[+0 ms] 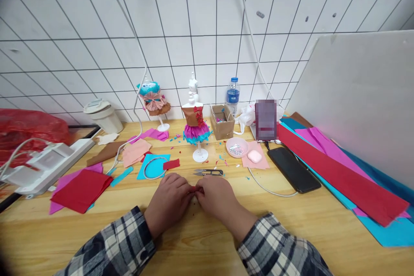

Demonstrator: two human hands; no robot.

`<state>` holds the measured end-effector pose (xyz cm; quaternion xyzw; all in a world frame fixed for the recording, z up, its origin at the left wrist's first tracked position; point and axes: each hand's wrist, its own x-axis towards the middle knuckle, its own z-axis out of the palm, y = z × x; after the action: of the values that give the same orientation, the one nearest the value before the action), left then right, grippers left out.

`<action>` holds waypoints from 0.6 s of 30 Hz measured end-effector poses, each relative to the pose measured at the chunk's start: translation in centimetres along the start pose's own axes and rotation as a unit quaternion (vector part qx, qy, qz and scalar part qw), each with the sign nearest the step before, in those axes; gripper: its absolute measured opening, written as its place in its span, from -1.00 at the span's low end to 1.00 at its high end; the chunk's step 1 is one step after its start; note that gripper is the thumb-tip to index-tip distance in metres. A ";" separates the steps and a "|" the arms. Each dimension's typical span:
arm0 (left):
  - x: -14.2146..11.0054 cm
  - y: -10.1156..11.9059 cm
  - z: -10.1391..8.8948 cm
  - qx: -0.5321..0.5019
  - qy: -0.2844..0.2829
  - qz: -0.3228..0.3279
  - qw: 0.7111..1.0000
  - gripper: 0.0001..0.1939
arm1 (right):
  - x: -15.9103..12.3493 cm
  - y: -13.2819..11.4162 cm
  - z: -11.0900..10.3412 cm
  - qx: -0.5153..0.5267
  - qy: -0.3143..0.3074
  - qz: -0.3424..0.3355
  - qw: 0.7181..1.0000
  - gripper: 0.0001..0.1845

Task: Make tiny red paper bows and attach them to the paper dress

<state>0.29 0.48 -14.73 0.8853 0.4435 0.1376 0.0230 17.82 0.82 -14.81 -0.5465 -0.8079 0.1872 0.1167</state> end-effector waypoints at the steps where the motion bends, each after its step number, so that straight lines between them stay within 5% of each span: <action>1: 0.0 0.0 0.0 0.000 0.000 0.001 1.000 -0.83 | 0.0 0.0 0.0 0.006 0.002 -0.001 1.000 -0.81; 18: -0.1 0.1 0.0 0.019 0.008 -0.003 1.000 -0.82 | 0.2 -0.1 -0.1 -0.029 -0.002 -0.025 0.999 -0.77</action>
<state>0.34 0.29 -14.78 0.8833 0.4486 0.1360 0.0033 17.68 0.93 -14.71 -0.5288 -0.8267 0.1614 0.1042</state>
